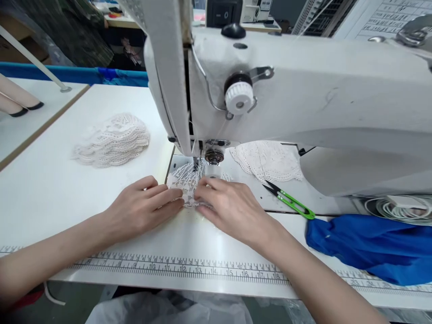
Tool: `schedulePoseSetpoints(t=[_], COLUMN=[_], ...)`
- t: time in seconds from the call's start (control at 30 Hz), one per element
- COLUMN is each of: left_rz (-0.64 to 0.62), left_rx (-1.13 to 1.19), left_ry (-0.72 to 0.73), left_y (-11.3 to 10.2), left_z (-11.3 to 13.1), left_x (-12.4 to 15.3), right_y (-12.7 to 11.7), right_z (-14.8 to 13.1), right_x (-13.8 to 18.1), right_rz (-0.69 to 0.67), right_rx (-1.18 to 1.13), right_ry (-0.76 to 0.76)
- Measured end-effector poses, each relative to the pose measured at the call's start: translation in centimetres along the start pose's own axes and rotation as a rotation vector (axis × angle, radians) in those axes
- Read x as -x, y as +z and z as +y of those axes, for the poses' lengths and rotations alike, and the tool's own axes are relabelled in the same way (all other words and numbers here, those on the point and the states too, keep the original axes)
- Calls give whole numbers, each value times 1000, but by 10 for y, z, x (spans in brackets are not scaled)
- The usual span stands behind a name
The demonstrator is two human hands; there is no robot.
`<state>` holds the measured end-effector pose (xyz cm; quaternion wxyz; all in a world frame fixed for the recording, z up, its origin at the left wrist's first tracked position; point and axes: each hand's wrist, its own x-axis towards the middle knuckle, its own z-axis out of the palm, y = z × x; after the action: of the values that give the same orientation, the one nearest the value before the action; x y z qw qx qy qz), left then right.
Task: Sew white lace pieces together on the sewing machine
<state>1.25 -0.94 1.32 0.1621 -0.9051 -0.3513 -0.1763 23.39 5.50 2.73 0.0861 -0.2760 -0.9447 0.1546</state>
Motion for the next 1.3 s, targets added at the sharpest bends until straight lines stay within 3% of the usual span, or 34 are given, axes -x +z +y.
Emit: schedulePoseSetpoints(t=[0.17, 0.27, 0.37, 0.53, 0.63, 0.83, 1.03, 1.17, 1.3], left_rz=[-210, -316, -363, -441, -413, -476, -399, -334, -202], left_rx=[230, 327, 396, 512, 626, 924, 1062, 1026, 812], left_ry=[-325, -460, -490, -512, -541, -567, -555, -512, -518], left_y=[-9, -16, -14, -2, -1, -5, -1, 5, 17], left_z=[3, -3, -15, -36, -44, -51, -49, -39, -25], left_x=[-9, -20, -32, -44, -48, -46, -35, -31, -31], right_y=[2, 4, 9, 16, 18, 20, 17, 18, 20], right_z=[-2, -3, 0, 5, 5, 6, 4, 1, 1], right_x=[-1, -3, -4, -5, -7, -10, -9, -8, -9], right_rz=[131, 177, 197, 534, 624, 543, 453, 410, 402], right_rx=[-225, -246, -155, -19, -19, -98, -126, -139, -135], right_ry=[132, 182, 152, 73, 78, 165, 191, 204, 217])
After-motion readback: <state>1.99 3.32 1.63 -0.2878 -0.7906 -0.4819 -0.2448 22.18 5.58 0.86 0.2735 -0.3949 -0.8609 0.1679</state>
